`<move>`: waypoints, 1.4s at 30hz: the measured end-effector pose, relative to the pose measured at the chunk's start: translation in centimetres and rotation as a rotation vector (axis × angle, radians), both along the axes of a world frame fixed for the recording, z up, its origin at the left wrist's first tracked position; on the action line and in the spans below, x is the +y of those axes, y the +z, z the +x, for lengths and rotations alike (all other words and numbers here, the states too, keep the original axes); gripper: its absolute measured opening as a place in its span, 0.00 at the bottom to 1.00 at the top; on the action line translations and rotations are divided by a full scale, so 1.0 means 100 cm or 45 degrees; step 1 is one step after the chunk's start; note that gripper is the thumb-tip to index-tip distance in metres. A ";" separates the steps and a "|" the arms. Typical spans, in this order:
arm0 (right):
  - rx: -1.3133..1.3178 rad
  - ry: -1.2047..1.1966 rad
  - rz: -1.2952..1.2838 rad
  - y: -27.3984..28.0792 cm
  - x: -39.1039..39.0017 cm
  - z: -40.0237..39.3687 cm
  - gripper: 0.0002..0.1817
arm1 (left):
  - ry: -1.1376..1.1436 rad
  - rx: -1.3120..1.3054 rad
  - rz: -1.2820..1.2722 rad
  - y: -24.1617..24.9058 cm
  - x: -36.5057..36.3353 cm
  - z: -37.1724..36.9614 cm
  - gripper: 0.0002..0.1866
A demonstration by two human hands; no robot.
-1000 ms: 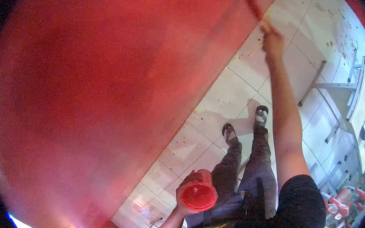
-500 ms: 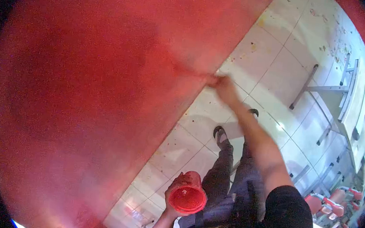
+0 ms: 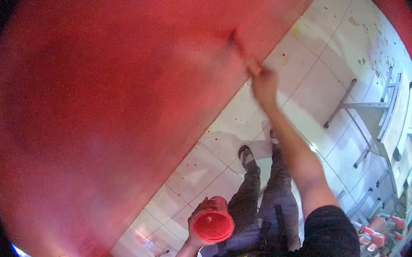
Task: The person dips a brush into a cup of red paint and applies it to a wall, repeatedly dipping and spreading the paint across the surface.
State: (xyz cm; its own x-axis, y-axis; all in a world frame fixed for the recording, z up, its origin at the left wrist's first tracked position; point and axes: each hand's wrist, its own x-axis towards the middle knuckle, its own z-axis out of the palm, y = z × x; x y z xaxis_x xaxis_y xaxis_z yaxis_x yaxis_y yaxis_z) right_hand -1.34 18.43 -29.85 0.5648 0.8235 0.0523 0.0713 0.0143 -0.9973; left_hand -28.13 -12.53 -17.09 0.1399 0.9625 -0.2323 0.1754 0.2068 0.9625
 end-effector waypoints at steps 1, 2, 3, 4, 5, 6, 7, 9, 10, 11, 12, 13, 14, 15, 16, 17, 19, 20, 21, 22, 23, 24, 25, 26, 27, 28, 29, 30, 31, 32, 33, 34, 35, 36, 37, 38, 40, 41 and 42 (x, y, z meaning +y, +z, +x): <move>0.217 0.168 0.026 -0.022 -0.028 -0.033 0.18 | 0.004 0.021 0.010 0.000 0.003 0.002 0.42; 0.384 0.339 -0.175 0.008 -0.067 -0.057 0.18 | -0.004 0.023 0.011 0.002 0.005 0.004 0.42; 0.585 0.528 -0.213 0.009 -0.093 -0.081 0.18 | -0.004 0.025 0.005 0.005 0.008 0.006 0.42; 0.100 1.080 -0.586 0.056 -0.105 -0.068 0.16 | 0.000 0.027 -0.002 0.006 0.010 0.008 0.42; -0.164 1.265 -0.349 0.052 -0.114 -0.073 0.14 | -0.006 0.030 0.001 0.003 0.012 0.004 0.42; -0.160 1.260 -0.344 0.034 -0.109 -0.073 0.14 | -0.223 0.115 0.116 -0.002 0.014 -0.006 0.51; 0.019 1.111 -0.227 0.008 -0.097 -0.070 0.14 | -0.438 0.201 0.228 -0.004 0.016 -0.012 0.60; 0.109 0.932 -0.384 0.015 -0.043 -0.019 0.12 | -0.396 0.210 0.256 -0.002 0.017 -0.010 0.60; 0.613 0.770 -0.077 -0.029 -0.012 0.013 0.14 | -0.351 0.211 0.289 -0.002 0.018 -0.008 0.61; 0.114 0.441 -0.053 0.011 0.005 0.044 0.14 | -0.346 0.210 0.291 -0.004 0.019 -0.006 0.61; -0.107 0.343 -0.293 0.032 0.023 0.084 0.17 | -0.310 0.200 0.249 -0.006 0.016 -0.005 0.60; 0.095 0.094 -0.242 0.030 0.040 0.112 0.21 | -0.274 0.190 0.199 -0.006 0.011 -0.004 0.60; -0.007 -0.074 -0.351 0.016 0.062 0.149 0.21 | -0.270 0.187 0.189 -0.008 0.005 -0.004 0.60; 0.133 -0.213 -0.294 0.024 0.077 0.169 0.22 | -0.297 0.181 0.136 -0.013 0.001 -0.005 0.59; 0.147 -0.277 -0.136 0.031 0.086 0.177 0.19 | -0.321 0.177 0.088 -0.015 0.002 -0.003 0.59; 0.083 -0.235 -0.159 0.031 0.091 0.174 0.18 | -0.316 0.179 0.091 -0.014 0.002 0.004 0.59; -0.114 -0.202 0.076 0.008 0.099 0.142 0.16 | 0.061 0.049 -0.032 -0.004 0.004 0.025 0.45; -0.249 -0.212 0.338 -0.012 0.097 0.113 0.15 | 0.063 0.052 -0.027 -0.002 0.009 0.029 0.45; 0.073 0.001 0.186 -0.003 0.062 0.078 0.17 | 0.004 0.089 -0.010 0.000 0.015 0.032 0.46; -0.020 0.082 -0.197 0.015 0.029 0.048 0.20 | -0.053 0.122 0.007 0.001 0.021 0.038 0.47; 0.372 0.029 0.096 -0.009 0.006 0.001 0.22 | -0.053 0.119 0.011 0.003 0.028 0.045 0.47; 0.437 0.249 -0.102 0.012 -0.029 -0.020 0.22 | -0.079 0.101 0.069 0.005 0.036 0.051 0.49; 0.289 0.380 -0.259 0.024 -0.052 -0.038 0.19 | -0.110 0.090 0.119 0.007 0.042 0.055 0.51; 0.186 0.642 -0.333 0.035 -0.073 -0.045 0.18 | -0.119 0.101 0.107 0.009 0.045 0.059 0.51; 0.080 0.909 -0.398 0.045 -0.082 -0.043 0.18 | -0.134 0.130 0.128 0.009 0.048 0.063 0.55; 0.092 0.907 -0.391 0.053 -0.076 -0.034 0.18 | -0.150 0.160 0.156 0.009 0.052 0.067 0.60; 0.151 1.065 -0.486 0.062 -0.070 -0.023 0.18 | -0.156 0.175 0.160 0.010 0.054 0.070 0.60; 0.211 1.226 -0.583 0.065 -0.066 -0.012 0.19 | -0.125 0.197 0.121 0.011 0.052 0.073 0.60; 0.256 1.002 -0.490 0.059 -0.056 -0.002 0.23 | -0.093 0.213 0.080 0.013 0.051 0.075 0.60; 0.561 0.841 -0.395 0.049 -0.034 0.020 0.25 | -0.099 0.219 0.079 0.013 0.052 0.078 0.60; 0.540 0.649 -0.252 -0.020 -0.016 0.024 0.26 | -0.114 0.207 0.091 0.012 0.053 0.081 0.60; 0.721 0.470 0.049 0.004 0.012 0.068 0.12 | -0.125 0.192 0.103 0.011 0.054 0.085 0.60; 0.642 0.357 0.047 0.005 0.043 0.102 0.12 | -0.118 0.186 0.102 0.010 0.055 0.091 0.60; 0.336 0.193 0.098 -0.012 0.071 0.137 0.14 | -0.109 0.150 0.069 0.009 0.055 0.096 0.60; 0.308 0.101 0.029 0.005 0.086 0.166 0.15 | -0.099 0.113 0.035 0.009 0.055 0.101 0.61; 0.280 0.009 -0.038 0.033 0.095 0.189 0.16 | -0.091 0.105 0.032 0.003 0.050 0.102 0.61; 0.249 -0.060 -0.111 0.053 0.105 0.204 0.17 | -0.100 0.141 -0.119 -0.006 0.045 0.110 0.59; 0.228 -0.140 -0.179 0.056 0.108 0.208 0.17 | -0.089 0.137 -0.119 -0.008 0.042 0.114 0.59; 0.196 -0.069 -0.042 0.044 0.109 0.197 0.18 | -0.067 0.137 -0.103 0.000 0.051 0.127 0.56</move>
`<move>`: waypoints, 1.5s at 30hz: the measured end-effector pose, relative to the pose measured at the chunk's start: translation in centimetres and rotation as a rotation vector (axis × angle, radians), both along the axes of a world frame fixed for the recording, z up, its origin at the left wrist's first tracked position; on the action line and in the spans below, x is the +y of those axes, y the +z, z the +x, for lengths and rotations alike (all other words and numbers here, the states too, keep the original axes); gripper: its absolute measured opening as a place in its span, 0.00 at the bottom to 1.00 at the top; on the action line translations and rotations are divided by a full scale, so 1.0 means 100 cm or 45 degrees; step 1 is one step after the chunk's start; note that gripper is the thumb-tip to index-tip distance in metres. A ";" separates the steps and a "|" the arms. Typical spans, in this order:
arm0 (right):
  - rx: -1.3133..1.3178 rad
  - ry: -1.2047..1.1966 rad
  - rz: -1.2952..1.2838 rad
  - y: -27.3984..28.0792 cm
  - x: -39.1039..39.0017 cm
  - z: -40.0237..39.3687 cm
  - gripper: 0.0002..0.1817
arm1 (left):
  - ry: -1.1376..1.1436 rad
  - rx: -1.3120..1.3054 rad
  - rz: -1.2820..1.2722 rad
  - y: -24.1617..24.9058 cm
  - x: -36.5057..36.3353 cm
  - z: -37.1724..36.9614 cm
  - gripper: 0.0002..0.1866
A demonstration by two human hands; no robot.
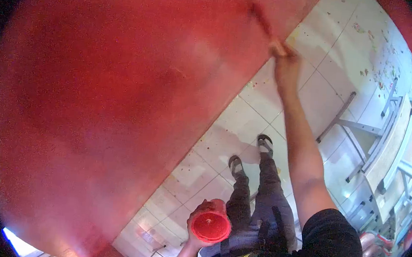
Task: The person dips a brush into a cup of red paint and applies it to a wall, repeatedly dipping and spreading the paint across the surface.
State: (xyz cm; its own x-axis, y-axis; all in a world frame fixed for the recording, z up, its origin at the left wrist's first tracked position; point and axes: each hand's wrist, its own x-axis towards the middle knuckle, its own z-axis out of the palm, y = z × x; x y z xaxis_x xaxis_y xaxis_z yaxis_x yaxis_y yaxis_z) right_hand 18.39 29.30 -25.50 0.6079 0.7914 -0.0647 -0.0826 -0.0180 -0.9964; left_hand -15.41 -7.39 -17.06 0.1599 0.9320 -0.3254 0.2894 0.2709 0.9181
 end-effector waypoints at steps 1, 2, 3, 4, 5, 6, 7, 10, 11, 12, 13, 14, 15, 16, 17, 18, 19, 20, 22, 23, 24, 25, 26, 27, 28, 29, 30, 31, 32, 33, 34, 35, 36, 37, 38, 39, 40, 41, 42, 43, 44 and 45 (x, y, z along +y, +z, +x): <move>-0.032 0.060 0.142 -0.021 -0.003 -0.024 0.19 | 0.020 0.003 0.018 0.007 0.006 0.011 0.54; 0.106 -0.001 0.195 -0.033 -0.015 -0.062 0.20 | 0.027 0.005 0.020 0.010 0.007 0.018 0.54; -0.066 0.037 0.069 -0.062 -0.032 -0.095 0.20 | 0.111 -0.056 0.046 0.012 0.007 0.024 0.52; 0.276 0.256 0.064 -0.016 -0.061 -0.115 0.20 | 0.196 -0.121 0.073 0.013 0.008 0.032 0.50; 0.632 0.202 0.192 -0.017 -0.081 -0.151 0.19 | 0.201 -0.126 0.076 0.015 0.013 0.037 0.50; -0.014 0.440 -0.285 0.002 -0.106 -0.155 0.17 | 0.128 -0.126 0.153 0.020 0.019 0.041 0.49; -0.123 0.636 -0.229 0.005 -0.127 -0.163 0.17 | 0.050 -0.124 0.230 0.022 0.024 0.044 0.49; -0.215 1.011 -0.229 0.012 -0.146 -0.160 0.17 | 0.024 -0.149 0.270 0.019 0.030 0.059 0.48; -0.201 1.191 -0.292 0.013 -0.149 -0.156 0.18 | 0.015 -0.141 0.270 0.020 0.031 0.062 0.48; -0.063 1.099 -0.261 0.006 -0.140 -0.149 0.17 | 0.013 -0.131 0.246 0.021 0.032 0.064 0.47; 0.072 1.006 -0.228 -0.009 -0.121 -0.135 0.17 | 0.013 -0.123 0.226 0.023 0.032 0.066 0.46; 0.179 0.977 -0.209 -0.038 -0.100 -0.115 0.17 | 0.009 -0.118 0.226 0.025 0.032 0.067 0.46; -0.023 0.818 -0.148 -0.027 -0.071 -0.086 0.16 | 0.017 -0.126 0.219 0.027 0.030 0.069 0.46; 0.035 0.785 -0.071 -0.063 -0.041 -0.066 0.19 | 0.022 -0.135 0.215 0.027 0.030 0.068 0.45; -0.295 0.737 -0.103 -0.073 -0.013 -0.032 0.21 | 0.017 -0.136 0.220 0.025 0.028 0.067 0.45; -0.420 0.906 -0.264 -0.053 0.010 0.008 0.22 | 0.040 -0.174 0.226 0.023 0.022 0.064 0.45; -0.544 0.709 -0.100 -0.062 0.027 0.030 0.20 | 0.064 -0.211 0.229 0.023 0.018 0.060 0.45; -0.449 0.720 0.002 -0.039 0.037 0.054 0.20 | 0.066 -0.210 0.233 0.023 0.018 0.058 0.45; -0.359 0.613 0.022 0.008 0.047 0.093 0.19 | 0.075 -0.163 0.244 0.024 0.015 0.053 0.44; -0.367 0.489 -0.056 0.016 0.048 0.101 0.19 | 0.083 -0.168 0.242 0.025 0.013 0.051 0.44; -0.375 0.492 -0.055 0.018 0.047 0.103 0.19 | 0.073 -0.129 0.223 0.024 0.013 0.050 0.44; -0.138 0.194 -0.082 0.020 0.045 0.104 0.19 | 0.059 -0.086 0.206 0.024 0.014 0.047 0.45; 0.103 -0.102 -0.105 0.022 0.045 0.103 0.20 | 0.062 -0.088 0.211 0.022 0.017 0.046 0.45; 0.079 -0.167 0.101 0.019 0.044 0.099 0.20 | 0.013 -0.123 0.225 0.021 0.019 0.045 0.45; 0.088 -0.161 0.104 0.014 0.041 0.085 0.20 | -0.038 -0.150 0.238 0.022 0.021 0.042 0.45; -0.078 -0.078 0.113 0.007 0.038 0.062 0.19 | -0.038 -0.139 0.243 0.024 0.020 0.042 0.45; -0.246 0.005 0.122 0.004 0.030 0.034 0.18 | 0.034 -0.163 0.241 0.028 0.017 0.047 0.45; -0.021 0.162 0.140 0.006 0.009 -0.007 0.12 | 0.108 -0.195 0.242 0.029 0.016 0.049 0.45; -0.075 0.110 0.193 0.003 -0.014 -0.052 0.14 | 0.112 -0.201 0.251 0.029 0.016 0.047 0.45; 0.112 0.180 0.071 0.001 -0.045 -0.093 0.13 | 0.089 -0.213 0.243 0.028 0.015 0.043 0.45; 0.306 0.406 -0.118 0.043 -0.077 -0.116 0.16 | 0.068 -0.222 0.237 0.027 0.015 0.040 0.45; -0.010 0.544 -0.234 0.029 -0.110 -0.146 0.17 | 0.074 -0.222 0.241 0.028 0.016 0.038 0.45; -0.162 0.914 -0.425 0.037 -0.133 -0.164 0.18 | 0.052 -0.239 0.240 0.029 0.018 0.036 0.45; -0.169 1.153 -0.349 0.036 -0.148 -0.180 0.18 | 0.031 -0.255 0.237 0.030 0.019 0.035 0.45; -0.176 1.389 -0.268 0.026 -0.157 -0.193 0.18 | 0.036 -0.254 0.235 0.029 0.020 0.034 0.45; -0.173 1.392 -0.268 0.001 -0.161 -0.206 0.18 | 0.037 -0.238 0.291 0.028 0.021 0.033 0.45; -0.053 1.313 -0.177 -0.032 -0.166 -0.221 0.17 | 0.034 -0.216 0.346 0.029 0.021 0.029 0.46; 0.068 1.226 -0.085 -0.050 -0.171 -0.229 0.16 | 0.026 -0.207 0.342 0.031 0.020 0.022 0.46; 0.074 1.241 -0.352 -0.036 -0.147 -0.200 0.16 | 0.045 -0.245 0.344 0.033 0.017 0.015 0.45; 0.380 1.010 -0.079 -0.087 -0.139 -0.186 0.14 | 0.075 -0.288 0.340 0.035 0.012 0.009 0.45; 0.552 0.817 0.020 -0.044 -0.118 -0.150 0.14 | 0.086 -0.292 0.327 0.035 0.005 0.001 0.45; 0.245 0.490 0.039 -0.032 -0.102 -0.126 0.13 | 0.074 -0.275 0.309 0.034 -0.002 -0.010 0.45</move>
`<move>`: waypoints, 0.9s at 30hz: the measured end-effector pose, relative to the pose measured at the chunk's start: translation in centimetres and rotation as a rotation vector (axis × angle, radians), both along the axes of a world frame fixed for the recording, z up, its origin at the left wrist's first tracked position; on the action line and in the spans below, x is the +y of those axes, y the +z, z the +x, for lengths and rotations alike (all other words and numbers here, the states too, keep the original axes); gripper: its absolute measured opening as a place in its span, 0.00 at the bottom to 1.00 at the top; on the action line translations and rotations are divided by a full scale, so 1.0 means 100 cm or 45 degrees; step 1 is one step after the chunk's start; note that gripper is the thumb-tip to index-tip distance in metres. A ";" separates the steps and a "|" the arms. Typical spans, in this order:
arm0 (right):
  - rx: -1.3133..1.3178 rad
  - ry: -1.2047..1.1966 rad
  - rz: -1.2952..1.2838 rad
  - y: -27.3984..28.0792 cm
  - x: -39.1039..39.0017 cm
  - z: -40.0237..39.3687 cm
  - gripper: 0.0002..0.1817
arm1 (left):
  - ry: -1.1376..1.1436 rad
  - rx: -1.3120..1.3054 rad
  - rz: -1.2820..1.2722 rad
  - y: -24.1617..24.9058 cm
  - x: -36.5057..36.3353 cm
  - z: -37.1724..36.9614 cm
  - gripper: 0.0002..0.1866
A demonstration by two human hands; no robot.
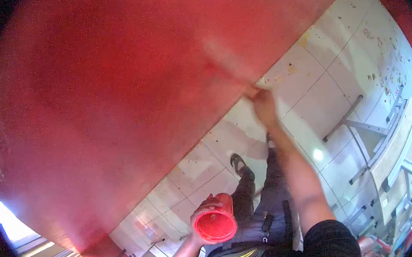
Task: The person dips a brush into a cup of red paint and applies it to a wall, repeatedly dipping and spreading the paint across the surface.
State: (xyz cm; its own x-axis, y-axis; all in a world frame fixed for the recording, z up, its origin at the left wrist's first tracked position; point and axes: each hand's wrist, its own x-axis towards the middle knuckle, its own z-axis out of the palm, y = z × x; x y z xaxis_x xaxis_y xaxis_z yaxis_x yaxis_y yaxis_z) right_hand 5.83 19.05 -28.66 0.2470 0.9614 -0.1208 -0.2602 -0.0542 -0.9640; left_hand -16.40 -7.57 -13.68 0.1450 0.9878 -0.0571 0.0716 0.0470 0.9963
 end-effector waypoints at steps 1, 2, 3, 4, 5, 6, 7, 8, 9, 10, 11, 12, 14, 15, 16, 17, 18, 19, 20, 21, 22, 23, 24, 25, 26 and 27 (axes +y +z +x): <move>0.007 -0.156 0.073 0.025 0.008 0.020 0.14 | -0.007 0.016 -0.015 0.001 -0.005 -0.009 0.44; -0.139 -0.204 -0.045 0.026 0.026 0.039 0.16 | 0.014 0.006 -0.027 0.003 -0.010 -0.016 0.44; -0.260 -0.310 -0.132 0.032 0.036 0.046 0.19 | 0.012 0.052 -0.007 0.008 -0.012 -0.023 0.44; -0.186 -0.431 -0.293 0.049 0.038 0.042 0.17 | 0.006 0.098 0.016 0.010 -0.016 -0.030 0.44; -0.193 -0.423 -0.292 0.041 0.039 0.030 0.17 | 0.014 0.091 0.016 0.010 -0.022 -0.039 0.44; -0.231 -0.531 -0.142 0.020 0.037 0.015 0.19 | 0.074 0.078 0.039 0.010 -0.029 -0.048 0.43; -0.264 -0.640 0.011 -0.006 0.033 -0.002 0.21 | 0.131 0.066 0.065 0.009 -0.035 -0.057 0.43; -0.234 -0.533 0.048 -0.040 0.022 -0.033 0.23 | 0.125 0.068 0.066 0.009 -0.041 -0.067 0.43; -0.360 -0.430 -0.086 -0.033 -0.006 -0.075 0.23 | 0.181 0.103 0.084 0.008 -0.048 -0.076 0.44; -0.229 -0.382 -0.125 -0.050 -0.031 -0.120 0.21 | 0.240 0.136 0.101 0.007 -0.054 -0.086 0.45; -0.138 -0.292 -0.231 -0.039 -0.062 -0.159 0.20 | 0.236 0.135 0.101 0.007 -0.060 -0.098 0.45; -0.165 -0.104 -0.250 -0.053 -0.093 -0.192 0.18 | 0.177 0.253 0.034 0.008 -0.066 -0.112 0.46; -0.388 0.175 -0.223 -0.052 -0.149 -0.234 0.15 | 0.110 0.371 -0.039 0.005 -0.077 -0.130 0.47; -0.384 0.364 -0.159 -0.041 -0.166 -0.239 0.15 | 0.158 0.384 -0.046 0.003 -0.082 -0.136 0.49; -0.385 0.360 -0.165 -0.046 -0.170 -0.240 0.15 | 0.207 0.397 -0.051 0.002 -0.086 -0.141 0.50; -0.418 0.480 -0.201 -0.055 -0.176 -0.237 0.15 | 0.206 0.397 -0.053 0.001 -0.090 -0.145 0.50; -0.449 0.599 -0.234 -0.067 -0.180 -0.234 0.16 | 0.218 0.394 -0.096 0.003 -0.092 -0.147 0.51; 0.195 0.407 -0.205 -0.118 -0.170 -0.237 0.15 | 0.227 0.392 -0.135 0.003 -0.093 -0.151 0.51; 0.168 0.326 -0.114 -0.128 -0.148 -0.205 0.13 | 0.220 0.397 -0.133 0.002 -0.095 -0.157 0.51; 0.199 0.150 -0.138 -0.157 -0.122 -0.177 0.12 | 0.109 0.375 -0.094 0.001 -0.098 -0.164 0.56; 0.046 0.040 0.091 -0.236 -0.097 -0.131 0.20 | -0.001 0.351 -0.054 0.000 -0.100 -0.170 0.60; -0.357 -0.242 0.037 -0.149 -0.068 -0.106 0.25 | -0.004 0.352 -0.051 0.001 -0.099 -0.174 0.60; -0.414 -0.506 -0.127 -0.096 -0.041 -0.084 0.24 | -0.070 0.413 -0.019 0.003 -0.096 -0.177 0.60; -0.618 -0.747 0.005 -0.144 -0.011 -0.050 0.21 | -0.136 0.474 0.011 0.003 -0.094 -0.177 0.60; -0.228 -0.829 0.022 -0.110 0.005 -0.040 0.19 | -0.140 0.474 0.009 0.002 -0.095 -0.178 0.60; 0.167 -0.903 0.039 -0.071 0.015 -0.035 0.18 | -0.148 0.441 0.018 0.001 -0.094 -0.179 0.60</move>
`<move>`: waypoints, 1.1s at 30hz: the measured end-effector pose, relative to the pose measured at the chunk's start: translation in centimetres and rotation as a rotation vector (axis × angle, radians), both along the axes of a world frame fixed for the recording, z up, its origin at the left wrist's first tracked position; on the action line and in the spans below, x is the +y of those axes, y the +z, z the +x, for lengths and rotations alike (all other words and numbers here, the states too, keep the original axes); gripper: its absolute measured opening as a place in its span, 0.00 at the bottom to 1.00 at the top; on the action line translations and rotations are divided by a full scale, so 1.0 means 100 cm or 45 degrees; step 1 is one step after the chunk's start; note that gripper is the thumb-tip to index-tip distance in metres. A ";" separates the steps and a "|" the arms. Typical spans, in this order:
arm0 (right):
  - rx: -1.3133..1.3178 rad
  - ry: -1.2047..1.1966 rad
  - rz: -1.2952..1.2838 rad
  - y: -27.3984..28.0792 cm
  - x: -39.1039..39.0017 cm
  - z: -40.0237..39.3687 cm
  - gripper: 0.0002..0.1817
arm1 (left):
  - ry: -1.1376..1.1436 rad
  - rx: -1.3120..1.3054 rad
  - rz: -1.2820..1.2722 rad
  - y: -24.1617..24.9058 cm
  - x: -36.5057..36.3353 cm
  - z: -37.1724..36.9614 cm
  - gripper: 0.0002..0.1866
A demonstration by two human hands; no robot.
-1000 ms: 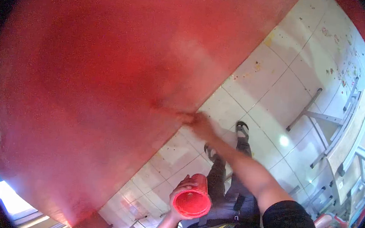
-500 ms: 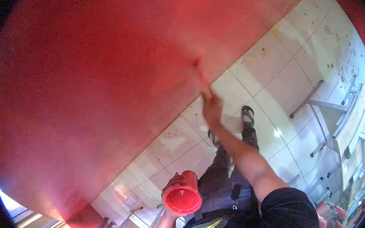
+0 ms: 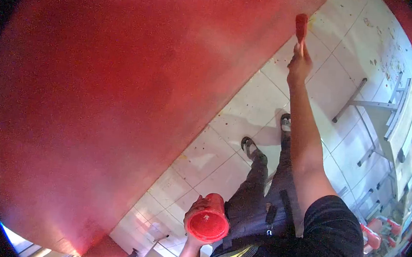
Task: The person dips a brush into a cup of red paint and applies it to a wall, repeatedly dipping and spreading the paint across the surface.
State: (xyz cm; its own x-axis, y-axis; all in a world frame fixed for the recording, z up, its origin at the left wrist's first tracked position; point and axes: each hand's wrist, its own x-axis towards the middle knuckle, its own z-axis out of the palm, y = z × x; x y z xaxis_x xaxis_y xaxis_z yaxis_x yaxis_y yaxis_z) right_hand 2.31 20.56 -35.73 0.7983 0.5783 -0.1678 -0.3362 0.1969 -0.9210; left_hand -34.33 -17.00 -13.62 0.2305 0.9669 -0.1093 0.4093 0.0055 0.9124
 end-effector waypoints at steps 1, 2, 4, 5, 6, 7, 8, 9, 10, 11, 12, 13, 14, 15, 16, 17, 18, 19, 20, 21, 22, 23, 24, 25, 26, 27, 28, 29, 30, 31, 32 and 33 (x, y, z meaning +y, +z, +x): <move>0.001 -0.008 0.003 -0.003 0.001 -0.005 0.18 | -0.009 -0.035 0.011 -0.001 0.001 -0.001 0.59; -0.170 0.195 -0.179 -0.005 0.001 -0.012 0.18 | -0.015 -0.034 0.016 0.000 0.003 0.000 0.59; -0.496 0.239 -0.183 -0.036 -0.008 -0.061 0.23 | 0.015 0.008 0.044 0.003 0.006 0.004 0.59; -0.618 0.425 -0.404 -0.034 -0.045 -0.091 0.25 | 0.009 -0.004 0.056 0.002 0.007 0.006 0.59; -0.414 0.684 -0.212 -0.091 -0.080 -0.116 0.20 | 0.055 -0.078 0.062 -0.001 0.007 0.008 0.59; -0.346 1.093 -0.404 -0.046 -0.129 -0.143 0.19 | 0.092 -0.159 0.071 -0.002 0.009 0.009 0.58; -0.592 1.537 -0.436 -0.034 -0.174 -0.160 0.19 | 0.070 -0.192 0.095 0.001 0.016 0.010 0.58; -0.855 1.981 -0.478 -0.025 -0.208 -0.171 0.21 | 0.039 -0.123 0.118 0.005 0.022 0.013 0.58; -1.049 2.115 -0.744 0.028 -0.225 -0.174 0.21 | 0.021 -0.054 0.152 0.008 0.030 0.018 0.58; -0.665 1.783 -0.425 0.014 -0.255 -0.185 0.22 | 0.029 -0.088 0.195 0.014 0.038 0.026 0.58; -0.280 1.579 -0.644 0.029 -0.269 -0.183 0.22 | 0.083 -0.172 0.206 0.023 0.049 0.033 0.54; -0.142 1.440 -0.655 0.030 -0.280 -0.175 0.20 | 0.132 -0.247 0.209 0.035 0.055 0.037 0.50; -0.152 1.459 -0.815 -0.010 -0.293 -0.168 0.21 | 0.131 -0.258 0.237 0.043 0.057 0.038 0.50; -0.163 1.473 -0.978 -0.042 -0.298 -0.154 0.23 | 0.181 -0.290 0.168 0.043 0.059 0.039 0.51; -0.031 1.367 -1.000 0.009 -0.287 -0.124 0.18 | 0.234 -0.323 0.098 0.046 0.061 0.040 0.51; 0.103 1.266 -1.024 0.068 -0.281 -0.093 0.14 | 0.246 -0.320 -0.022 0.055 0.061 0.038 0.50; -0.217 1.346 -1.002 -0.007 -0.290 -0.069 0.17 | 0.262 -0.330 -0.010 0.068 0.063 0.042 0.50; -0.039 1.427 -1.034 0.079 -0.270 -0.039 0.26 | 0.269 -0.407 0.023 0.082 0.070 0.050 0.49; -0.665 1.396 -0.223 -0.059 -0.299 -0.004 0.33 | 0.281 -0.486 0.060 0.095 0.078 0.059 0.47; -0.177 1.274 -1.021 0.049 -0.270 0.009 0.36 | 0.287 -0.445 0.134 0.110 0.082 0.068 0.46; -0.296 1.338 -1.009 0.134 -0.254 0.027 0.34 | 0.302 -0.389 0.200 0.127 0.086 0.072 0.44; -0.394 1.397 -1.001 0.188 -0.247 0.033 0.32 | 0.298 -0.289 0.263 0.135 0.090 0.072 0.43; -0.194 1.477 -0.904 0.207 -0.242 0.050 0.30 | 0.282 -0.195 0.310 0.138 0.093 0.074 0.42; -0.012 1.540 -0.806 0.225 -0.235 0.074 0.28 | 0.302 -0.241 0.285 0.138 0.096 0.080 0.42; -0.045 1.488 -0.688 0.262 -0.229 0.080 0.24 | 0.327 -0.298 0.267 0.137 0.102 0.089 0.41; -0.072 1.442 -0.581 0.302 -0.228 0.082 0.21 | 0.353 -0.335 0.263 0.143 0.108 0.102 0.41; -0.257 1.433 -0.460 0.334 -0.228 0.088 0.19 | 0.387 -0.366 0.247 0.148 0.113 0.114 0.41; -0.430 1.425 -0.335 0.362 -0.227 0.092 0.17 | 0.383 -0.330 0.332 0.147 0.122 0.124 0.41; -0.408 1.343 -0.262 0.388 -0.222 0.094 0.17 | 0.380 -0.286 0.402 0.144 0.128 0.131 0.40; -0.390 1.260 -0.186 0.409 -0.219 0.098 0.17 | 0.326 -0.209 0.503 0.146 0.134 0.140 0.43; -0.320 1.279 -0.124 0.425 -0.217 0.107 0.16 | 0.262 -0.135 0.619 0.151 0.141 0.149 0.45; -0.246 1.285 -0.057 0.439 -0.216 0.116 0.16 | 0.292 -0.138 0.596 0.153 0.144 0.158 0.45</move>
State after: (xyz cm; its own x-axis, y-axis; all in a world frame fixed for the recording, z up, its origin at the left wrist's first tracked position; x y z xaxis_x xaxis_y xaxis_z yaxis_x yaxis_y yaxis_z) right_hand 13.95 -1.08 8.12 -0.0405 0.9912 -0.1260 -0.1712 -0.1311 -0.9765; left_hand -18.52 -2.59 1.72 -0.0066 0.9335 0.3585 0.3483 -0.3339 0.8759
